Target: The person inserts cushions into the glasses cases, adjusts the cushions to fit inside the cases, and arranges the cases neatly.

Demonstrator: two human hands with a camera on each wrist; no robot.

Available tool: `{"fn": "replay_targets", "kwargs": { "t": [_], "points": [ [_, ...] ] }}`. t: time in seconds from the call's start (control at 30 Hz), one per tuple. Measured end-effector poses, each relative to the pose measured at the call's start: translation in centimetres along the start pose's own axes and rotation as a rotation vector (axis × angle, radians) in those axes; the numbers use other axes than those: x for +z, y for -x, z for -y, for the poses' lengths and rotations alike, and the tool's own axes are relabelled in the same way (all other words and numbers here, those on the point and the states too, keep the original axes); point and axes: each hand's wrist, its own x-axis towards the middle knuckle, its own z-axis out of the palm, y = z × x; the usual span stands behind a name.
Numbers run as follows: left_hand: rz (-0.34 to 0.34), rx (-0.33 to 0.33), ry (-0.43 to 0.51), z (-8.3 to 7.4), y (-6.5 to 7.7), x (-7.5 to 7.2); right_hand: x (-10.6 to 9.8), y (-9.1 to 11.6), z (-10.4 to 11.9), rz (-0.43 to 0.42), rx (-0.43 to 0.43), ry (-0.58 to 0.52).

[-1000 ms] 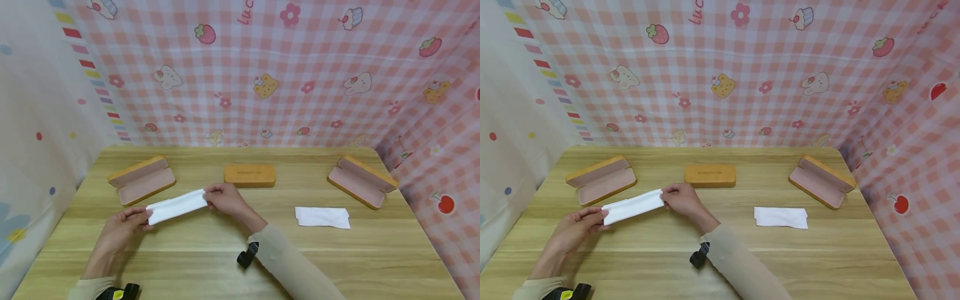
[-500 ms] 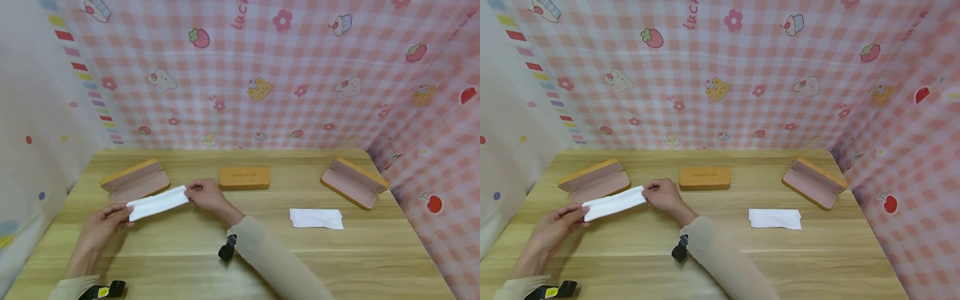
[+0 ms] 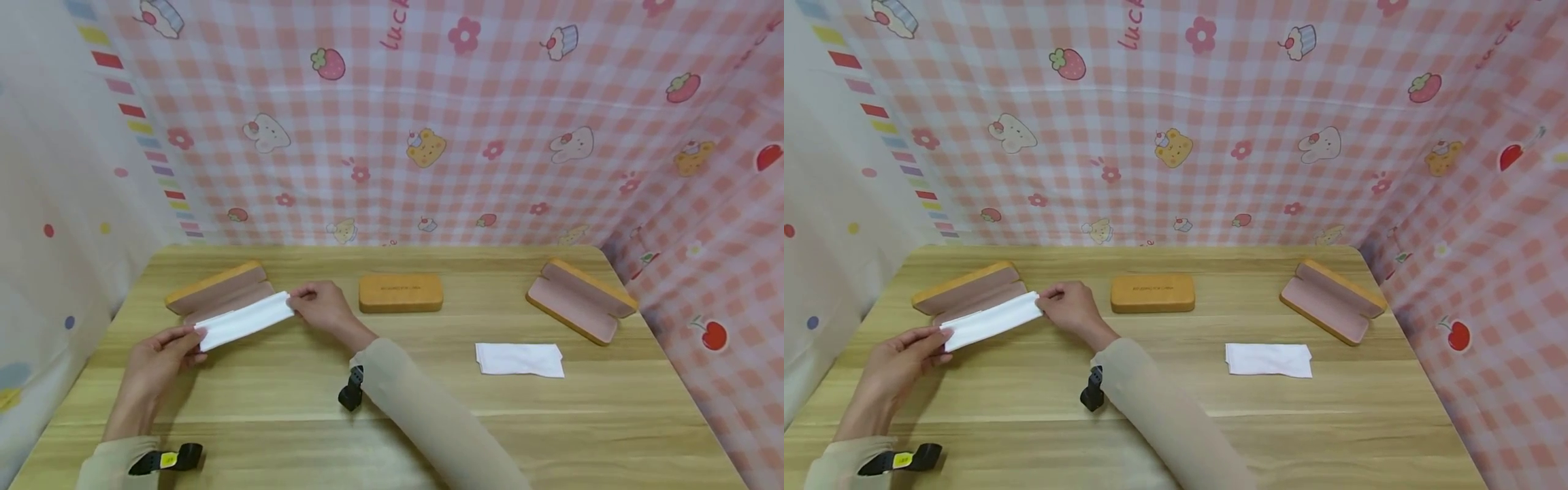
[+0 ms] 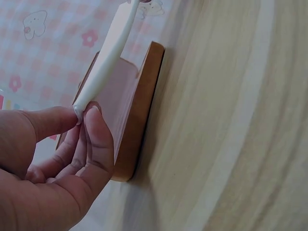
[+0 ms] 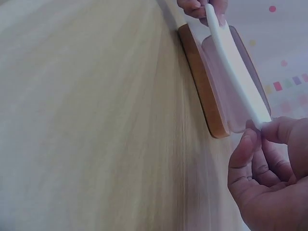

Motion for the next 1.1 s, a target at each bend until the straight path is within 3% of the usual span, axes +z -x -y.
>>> {"fn": "replay_targets", "kwargs": {
  "t": [0.23, 0.43, 0.67, 1.1],
  "points": [
    [-0.059, 0.022, -0.009, -0.5, -0.7, 0.1, 0.5, -1.2, 0.6, -0.017, -0.036, 0.048],
    [-0.126, 0.002, 0.002, -0.5, -1.4, 0.2, 0.8, -2.1, 1.1, -0.006, -0.069, 0.092],
    [-0.164, 0.009, -0.064, -0.6, -2.0, 0.5, 1.1, -3.1, 1.2, -0.035, -0.078, 0.131],
    [-0.238, -0.011, -0.167, -0.5, -1.9, -0.8, 3.1, -4.0, 1.9, -0.003, -0.136, 0.213]
  ]
}}
